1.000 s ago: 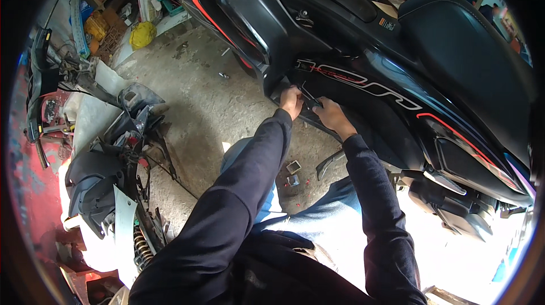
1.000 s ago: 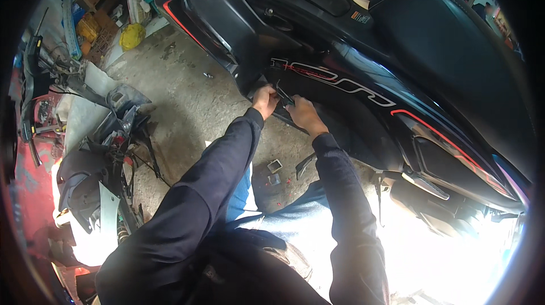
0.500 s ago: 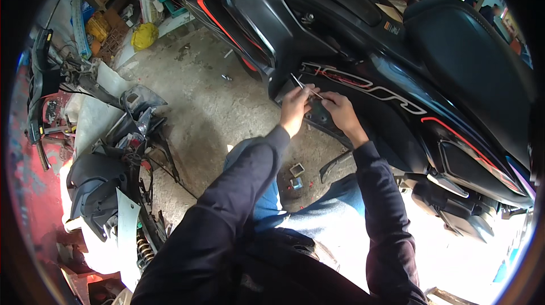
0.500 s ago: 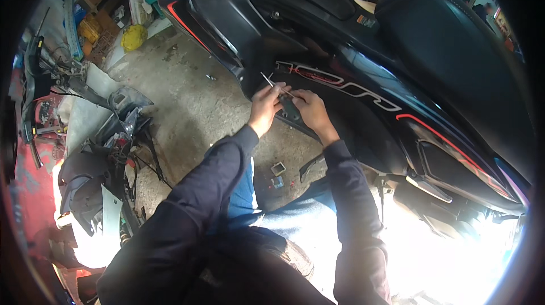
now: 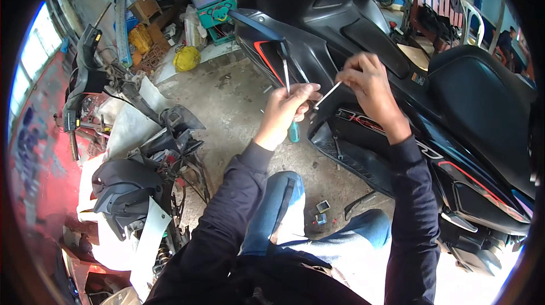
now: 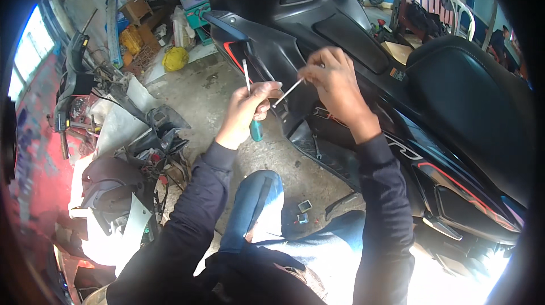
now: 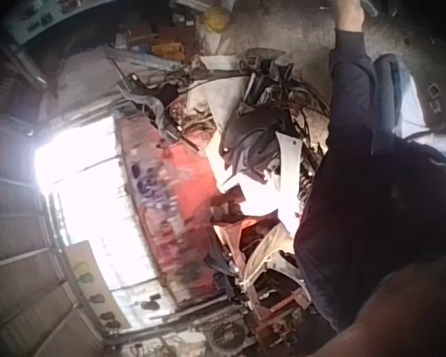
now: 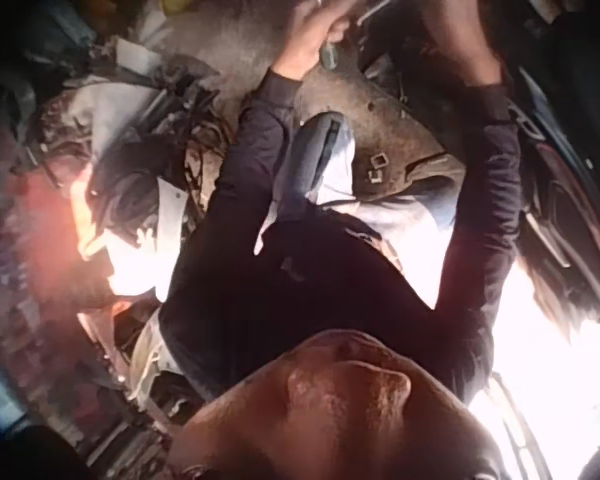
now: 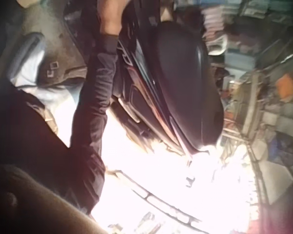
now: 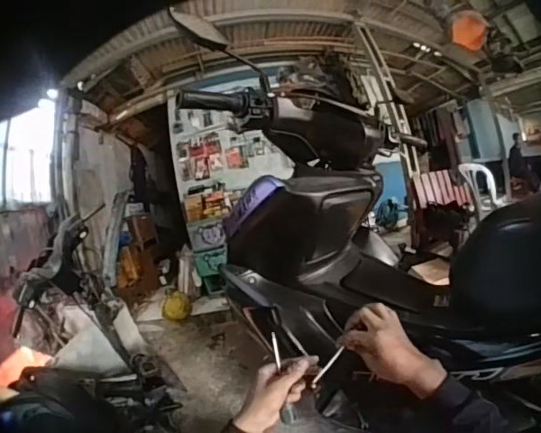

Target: The person removes and replaces panels and screws on the body of a motorcycle using a screwdriver.

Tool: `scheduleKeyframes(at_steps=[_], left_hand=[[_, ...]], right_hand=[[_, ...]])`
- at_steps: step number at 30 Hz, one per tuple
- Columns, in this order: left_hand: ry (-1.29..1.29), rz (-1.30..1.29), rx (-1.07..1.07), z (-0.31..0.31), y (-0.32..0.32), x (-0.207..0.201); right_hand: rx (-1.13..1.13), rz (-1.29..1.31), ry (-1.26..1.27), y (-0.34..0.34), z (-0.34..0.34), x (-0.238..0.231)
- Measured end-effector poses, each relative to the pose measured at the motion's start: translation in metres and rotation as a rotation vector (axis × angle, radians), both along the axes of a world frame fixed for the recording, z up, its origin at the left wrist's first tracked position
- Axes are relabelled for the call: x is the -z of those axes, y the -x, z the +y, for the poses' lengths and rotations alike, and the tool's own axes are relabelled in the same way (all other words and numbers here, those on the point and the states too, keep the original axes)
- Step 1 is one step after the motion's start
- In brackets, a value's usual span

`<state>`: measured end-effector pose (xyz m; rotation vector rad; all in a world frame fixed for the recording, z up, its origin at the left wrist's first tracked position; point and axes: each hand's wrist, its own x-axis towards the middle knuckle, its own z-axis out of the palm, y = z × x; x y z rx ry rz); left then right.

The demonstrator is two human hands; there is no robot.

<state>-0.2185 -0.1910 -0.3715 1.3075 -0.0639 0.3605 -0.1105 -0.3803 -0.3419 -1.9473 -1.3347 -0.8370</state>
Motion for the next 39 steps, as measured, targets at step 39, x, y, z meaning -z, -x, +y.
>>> scheduleKeyframes(at_steps=[39], left_hand=[[-1.532, -0.179, -0.498, 0.182, -0.114, -0.101]], right_hand=[[0.303, 0.131, -0.167, -0.068, 0.148, -0.067]])
